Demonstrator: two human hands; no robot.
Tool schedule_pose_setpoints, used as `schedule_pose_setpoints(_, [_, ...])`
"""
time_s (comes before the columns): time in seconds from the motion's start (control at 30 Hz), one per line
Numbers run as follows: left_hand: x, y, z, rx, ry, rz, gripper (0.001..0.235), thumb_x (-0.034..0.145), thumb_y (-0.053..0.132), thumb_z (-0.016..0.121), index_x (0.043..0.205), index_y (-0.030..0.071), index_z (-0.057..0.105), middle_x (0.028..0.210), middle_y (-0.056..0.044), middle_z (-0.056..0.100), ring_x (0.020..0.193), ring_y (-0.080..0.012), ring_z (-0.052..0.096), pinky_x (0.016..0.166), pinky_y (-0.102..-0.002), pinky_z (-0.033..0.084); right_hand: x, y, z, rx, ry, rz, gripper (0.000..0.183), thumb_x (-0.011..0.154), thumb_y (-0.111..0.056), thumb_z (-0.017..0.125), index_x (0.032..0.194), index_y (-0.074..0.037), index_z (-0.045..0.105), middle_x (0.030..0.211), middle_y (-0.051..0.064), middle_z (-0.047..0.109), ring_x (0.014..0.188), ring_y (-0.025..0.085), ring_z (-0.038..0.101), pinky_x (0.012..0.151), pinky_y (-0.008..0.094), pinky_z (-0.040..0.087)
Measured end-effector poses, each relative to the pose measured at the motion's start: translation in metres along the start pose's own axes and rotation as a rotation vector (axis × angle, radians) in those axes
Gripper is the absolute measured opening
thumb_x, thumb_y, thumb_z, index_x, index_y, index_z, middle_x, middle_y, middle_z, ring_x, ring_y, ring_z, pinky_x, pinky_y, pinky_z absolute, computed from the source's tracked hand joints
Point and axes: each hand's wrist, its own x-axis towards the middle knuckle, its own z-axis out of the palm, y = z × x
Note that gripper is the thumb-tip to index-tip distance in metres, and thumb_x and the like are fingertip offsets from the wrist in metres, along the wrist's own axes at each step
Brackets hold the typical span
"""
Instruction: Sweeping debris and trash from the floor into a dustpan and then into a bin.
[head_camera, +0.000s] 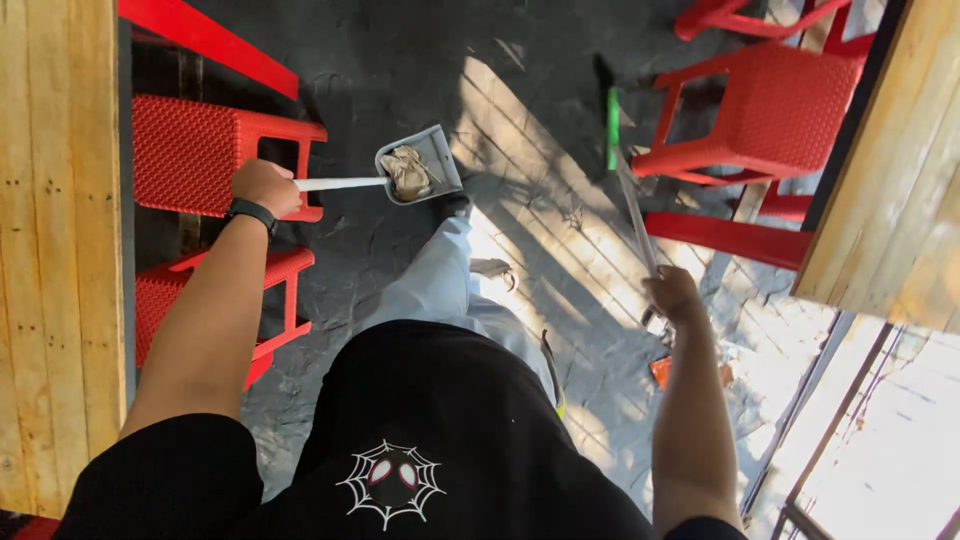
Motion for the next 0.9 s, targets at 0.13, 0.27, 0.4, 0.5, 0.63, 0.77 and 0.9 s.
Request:
schedule_pose_setpoints(0.13, [0.029,0.023,0.002,-0.140,0.033,-0.070,0.029,0.079,0.009,0.076,0.108,0.007,0.079,0.096,-0.018,0.078,0.086,-0.0317,0.079,0.080,-0.040,0.062,0.117,-0.051,0.030,-0.269,0.124,0.070,0.027,0.093,-0.015,0.058,0.095,0.008,0.071,0.069,0.019,0.070,0.050,0.027,0.068,0.044,0.041,0.055])
schedule_pose_setpoints(0.27, [0.069,0.069,0.018,-0.042,0.146,-0.041,0.027,0.079,0.012,0.076,0.105,0.006,0.079,0.100,-0.018,0.076,0.095,-0.0361,0.074,0.084,-0.045,0.057,0.229,-0.061,0.068,-1.514,-0.254,-0.281,0.023,0.087,-0.027,0.070,0.084,-0.012,0.088,0.077,0.005,0.078,0.069,0.019,0.072,0.066,0.043,0.062])
schedule_pose_setpoints(0.4, [0.151,0.071,0.057,0.254,0.167,0.109,0.022,0.085,0.016,0.069,0.101,0.007,0.081,0.102,-0.019,0.075,0.099,-0.0389,0.072,0.085,-0.050,0.056,0.181,-0.148,0.097,-1.520,-0.319,-0.237,0.023,0.090,-0.030,0.069,0.085,-0.011,0.081,0.086,0.006,0.078,0.080,0.021,0.076,0.071,0.042,0.063])
schedule_pose_setpoints(0.5, [0.163,0.103,0.045,0.124,0.090,-0.003,0.022,0.083,0.017,0.070,0.101,0.012,0.082,0.100,-0.018,0.075,0.099,-0.0385,0.072,0.087,-0.048,0.056,0.142,-0.202,0.098,-1.112,-0.345,0.015,0.036,0.093,-0.023,0.056,0.084,0.001,0.082,0.086,0.014,0.083,0.081,0.026,0.085,0.074,0.036,0.065])
schedule_pose_setpoints(0.63, [0.175,0.133,0.018,-0.025,0.181,-0.044,0.021,0.083,0.020,0.072,0.098,0.007,0.080,0.100,-0.019,0.075,0.099,-0.0391,0.071,0.084,-0.048,0.056,0.136,-0.229,0.081,-1.137,-0.267,-0.375,0.034,0.082,-0.022,0.066,0.110,-0.002,0.074,0.096,0.023,0.075,0.091,0.036,0.073,0.085,0.044,0.057])
schedule_pose_setpoints(0.77, [0.181,0.154,0.007,-0.367,0.222,0.211,0.047,0.074,0.029,0.086,0.113,0.005,0.074,0.091,-0.017,0.076,0.090,-0.0321,0.074,0.083,-0.042,0.057,0.159,-0.221,0.038,-0.681,-0.305,-0.379,0.050,0.078,-0.022,0.075,0.126,-0.011,0.069,0.096,0.021,0.074,0.076,0.031,0.074,0.069,0.042,0.059])
schedule_pose_setpoints(0.9, [0.164,0.152,0.012,-0.653,0.099,0.203,0.056,0.069,0.030,0.089,0.117,0.008,0.071,0.093,-0.007,0.078,0.088,-0.0220,0.075,0.082,-0.036,0.058,0.113,-0.265,-0.015,-0.281,-0.289,0.089,0.056,0.082,-0.013,0.071,0.138,-0.014,0.065,0.080,0.017,0.069,0.051,0.024,0.054,0.045,0.040,0.042])
